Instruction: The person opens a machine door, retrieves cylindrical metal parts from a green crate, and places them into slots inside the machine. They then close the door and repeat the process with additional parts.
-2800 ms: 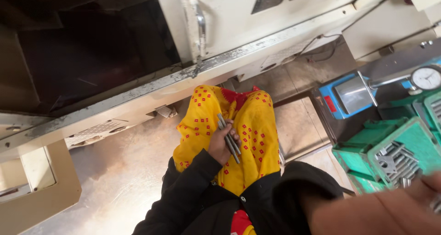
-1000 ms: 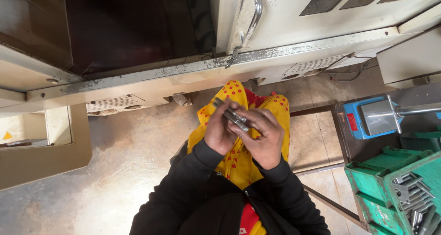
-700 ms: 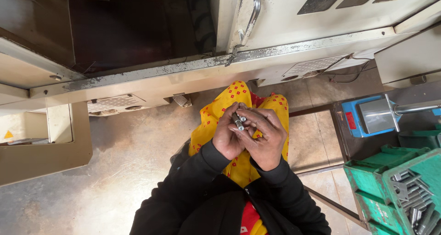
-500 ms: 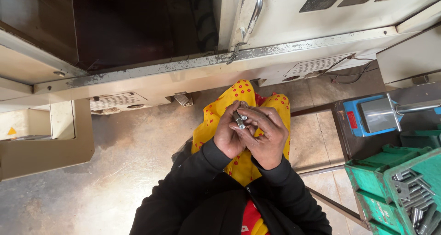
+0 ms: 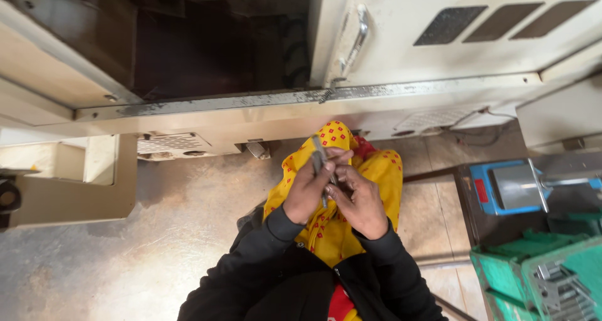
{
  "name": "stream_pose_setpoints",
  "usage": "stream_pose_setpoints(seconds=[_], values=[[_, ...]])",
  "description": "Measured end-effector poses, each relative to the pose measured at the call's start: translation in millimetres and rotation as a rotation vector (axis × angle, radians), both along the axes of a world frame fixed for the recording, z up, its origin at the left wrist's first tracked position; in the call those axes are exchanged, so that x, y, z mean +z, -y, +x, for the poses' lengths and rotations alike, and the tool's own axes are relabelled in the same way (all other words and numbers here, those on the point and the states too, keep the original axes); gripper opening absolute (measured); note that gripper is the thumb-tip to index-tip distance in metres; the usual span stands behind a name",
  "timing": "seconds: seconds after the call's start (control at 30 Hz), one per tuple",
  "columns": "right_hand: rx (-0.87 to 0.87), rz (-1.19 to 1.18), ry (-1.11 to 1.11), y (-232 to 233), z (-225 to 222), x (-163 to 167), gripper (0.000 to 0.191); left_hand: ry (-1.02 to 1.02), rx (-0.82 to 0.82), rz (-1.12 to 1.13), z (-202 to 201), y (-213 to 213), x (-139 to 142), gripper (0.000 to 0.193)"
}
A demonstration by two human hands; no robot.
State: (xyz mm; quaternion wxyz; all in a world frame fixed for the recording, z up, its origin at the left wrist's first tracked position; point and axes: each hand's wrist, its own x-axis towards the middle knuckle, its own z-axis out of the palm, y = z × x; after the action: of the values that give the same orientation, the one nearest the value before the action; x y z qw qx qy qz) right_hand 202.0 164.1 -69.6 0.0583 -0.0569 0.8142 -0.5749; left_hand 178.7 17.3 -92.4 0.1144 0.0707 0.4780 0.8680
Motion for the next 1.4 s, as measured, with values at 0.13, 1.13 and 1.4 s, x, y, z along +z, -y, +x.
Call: stream_pose_setpoints(seconds=[0.13, 1.13, 1.4], values=[[0.051, -0.213, -0.011, -1, -17, -5, 0.018, -0.137, -0.017, -0.104, -2, 19, 9, 0.037], [-0.089, -0.862, -0.484, 5, -220, 12, 0.033, -0.24, 0.893, -0.387, -89, 205, -18, 0.019], [-0.149, -0.813, -0.498, 14, -221, 14, 0.029, -0.545, 1.363, -0.359, -121, 359, 79, 0.044]])
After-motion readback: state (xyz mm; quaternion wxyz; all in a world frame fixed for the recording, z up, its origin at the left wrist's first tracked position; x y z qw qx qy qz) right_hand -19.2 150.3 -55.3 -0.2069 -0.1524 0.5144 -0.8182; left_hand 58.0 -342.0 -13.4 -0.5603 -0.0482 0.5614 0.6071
